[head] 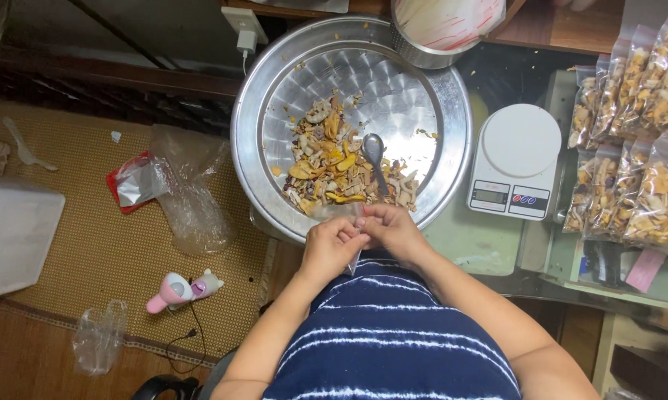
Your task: The person scoops dried food pieces from a large metal tray into clear plastic bags, uses a digital scale to weigh the bags, and seals the bags by hand.
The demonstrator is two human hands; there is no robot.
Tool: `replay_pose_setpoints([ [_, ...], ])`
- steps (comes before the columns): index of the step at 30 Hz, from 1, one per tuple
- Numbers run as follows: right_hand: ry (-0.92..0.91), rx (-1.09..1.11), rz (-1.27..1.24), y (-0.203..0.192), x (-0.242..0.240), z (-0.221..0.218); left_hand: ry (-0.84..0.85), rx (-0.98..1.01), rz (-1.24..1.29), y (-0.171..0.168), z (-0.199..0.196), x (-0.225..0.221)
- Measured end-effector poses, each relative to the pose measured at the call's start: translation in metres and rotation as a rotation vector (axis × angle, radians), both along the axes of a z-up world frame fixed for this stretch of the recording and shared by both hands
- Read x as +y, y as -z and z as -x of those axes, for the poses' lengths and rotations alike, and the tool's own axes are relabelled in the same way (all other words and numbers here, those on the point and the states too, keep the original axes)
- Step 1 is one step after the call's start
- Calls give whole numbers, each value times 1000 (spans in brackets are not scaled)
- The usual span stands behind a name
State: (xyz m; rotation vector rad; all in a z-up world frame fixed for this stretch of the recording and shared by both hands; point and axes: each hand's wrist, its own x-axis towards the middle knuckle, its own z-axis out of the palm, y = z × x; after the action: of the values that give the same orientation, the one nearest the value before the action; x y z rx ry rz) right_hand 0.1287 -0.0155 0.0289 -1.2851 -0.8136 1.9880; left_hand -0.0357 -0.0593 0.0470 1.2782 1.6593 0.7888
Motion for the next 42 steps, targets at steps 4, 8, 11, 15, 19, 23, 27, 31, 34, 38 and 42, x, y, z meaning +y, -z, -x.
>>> replay_pose_setpoints([
  [4, 8, 4, 53, -8, 1, -2, -3, -84, 82, 9, 7, 0],
  [8, 44, -32, 17, -19, 4, -3, -129, -102, 33, 22, 12, 0],
  [11, 56, -83, -35, -18, -1, 3, -37, 47, -3, -4, 11, -2],
  [15, -6, -243, -288, -21, -7, 12, 152, 269, -112, -27, 5, -5],
  [19, -80, -387, -433, 8, -8, 7, 89, 281, -245, -21, 6, -5],
  [23, -243, -644, -515, 22, 3, -6, -29, 248, -450, -41, 26, 2],
  [27, -248, -565, -493, 18, 1, -4, -25, 245, -610, -48, 21, -3],
  [31, -115, -363, -422, 9, 7, -16, -91, 221, -625, -42, 32, -2],
  [34, -19, -744, -636, 15, 20, -36, -150, 336, -602, -32, 39, 0],
  [38, -299, -1070, -442, 21, 31, -38, -149, 367, -491, -21, 36, 5],
  [42, -85, -887, -274, 70, 36, -35, -136, 329, -427, -13, 32, 7],
])
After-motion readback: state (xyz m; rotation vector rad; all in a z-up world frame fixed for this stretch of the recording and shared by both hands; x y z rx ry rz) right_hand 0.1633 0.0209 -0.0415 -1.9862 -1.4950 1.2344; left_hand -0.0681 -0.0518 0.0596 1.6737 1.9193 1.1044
